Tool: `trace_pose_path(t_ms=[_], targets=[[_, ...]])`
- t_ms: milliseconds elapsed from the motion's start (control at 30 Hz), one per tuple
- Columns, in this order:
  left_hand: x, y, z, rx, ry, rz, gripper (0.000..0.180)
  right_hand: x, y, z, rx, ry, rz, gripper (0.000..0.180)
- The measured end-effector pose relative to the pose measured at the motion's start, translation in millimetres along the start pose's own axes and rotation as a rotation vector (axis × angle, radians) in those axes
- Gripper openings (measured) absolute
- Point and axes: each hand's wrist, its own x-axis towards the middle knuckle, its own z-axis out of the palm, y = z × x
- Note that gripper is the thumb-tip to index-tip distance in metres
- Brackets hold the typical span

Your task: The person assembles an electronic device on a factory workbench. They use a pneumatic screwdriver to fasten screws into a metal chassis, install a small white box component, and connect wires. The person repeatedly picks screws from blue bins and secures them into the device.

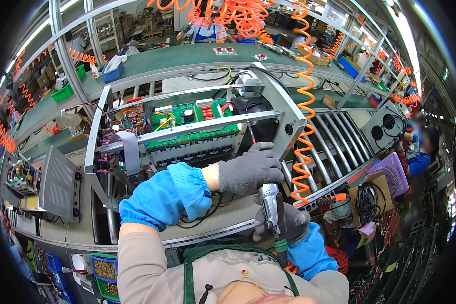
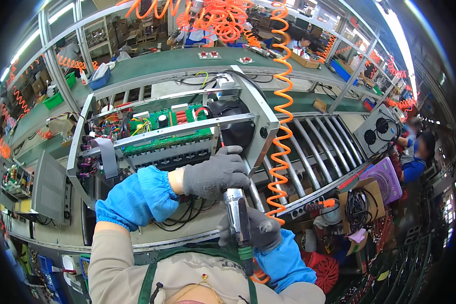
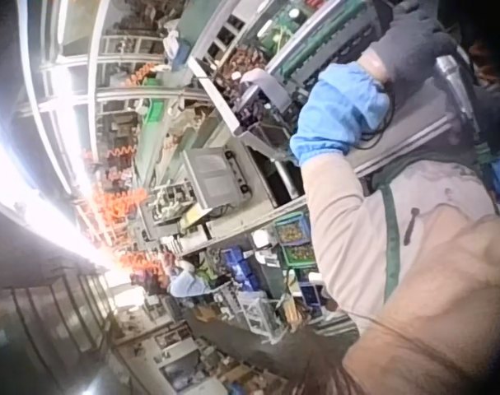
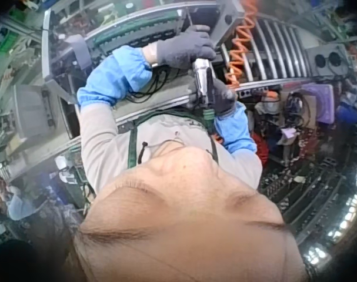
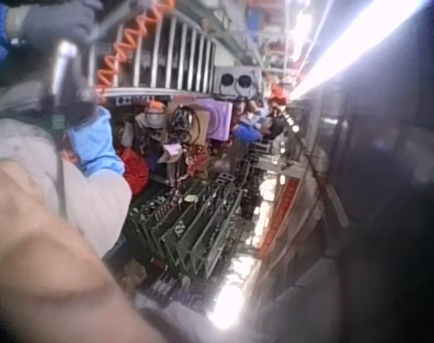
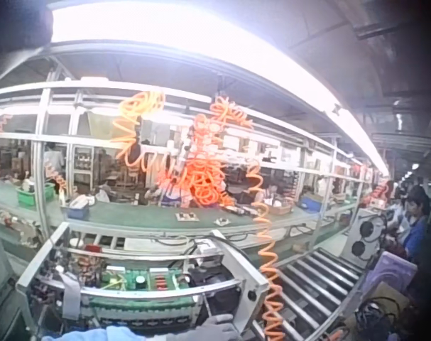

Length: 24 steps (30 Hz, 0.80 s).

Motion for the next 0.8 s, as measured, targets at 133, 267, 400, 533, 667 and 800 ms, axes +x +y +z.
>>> trace_pose_path(t_ms=[133, 267, 400, 533, 667, 800], targets=[[4.3, -6.9, -40.7, -0.165, -0.025, 0.020, 0.050, 2.7, 13.2, -18.2, -0.148, 0.076, -0.079, 0.050], [-4.7, -49.6, -62.9, 0.237, 0.235, -0.467, 0.055, 6.0, 5.5, 10.2, -0.181, 0.257, -0.116, 0.048], [-4.2, -80.2, -56.2, 0.267, 0.082, -0.716, 0.047, 15.2, 2.4, 11.4, -0.021, 0.142, -0.168, 0.068], [-2.9, -80.8, -56.7, 0.222, 0.103, -0.740, 0.037, 19.1, 4.2, 11.6, -0.048, 0.165, -0.187, 0.088], [-1.0, -78.2, -56.9, 0.213, 0.089, -0.743, 0.037, 21.1, 6.0, 19.9, -0.013, 0.118, -0.283, 0.087], [-2.5, -75.0, -58.7, 0.223, 0.096, -0.743, 0.037, 21.6, 4.5, 21.3, -0.067, 0.147, -0.259, 0.087]])
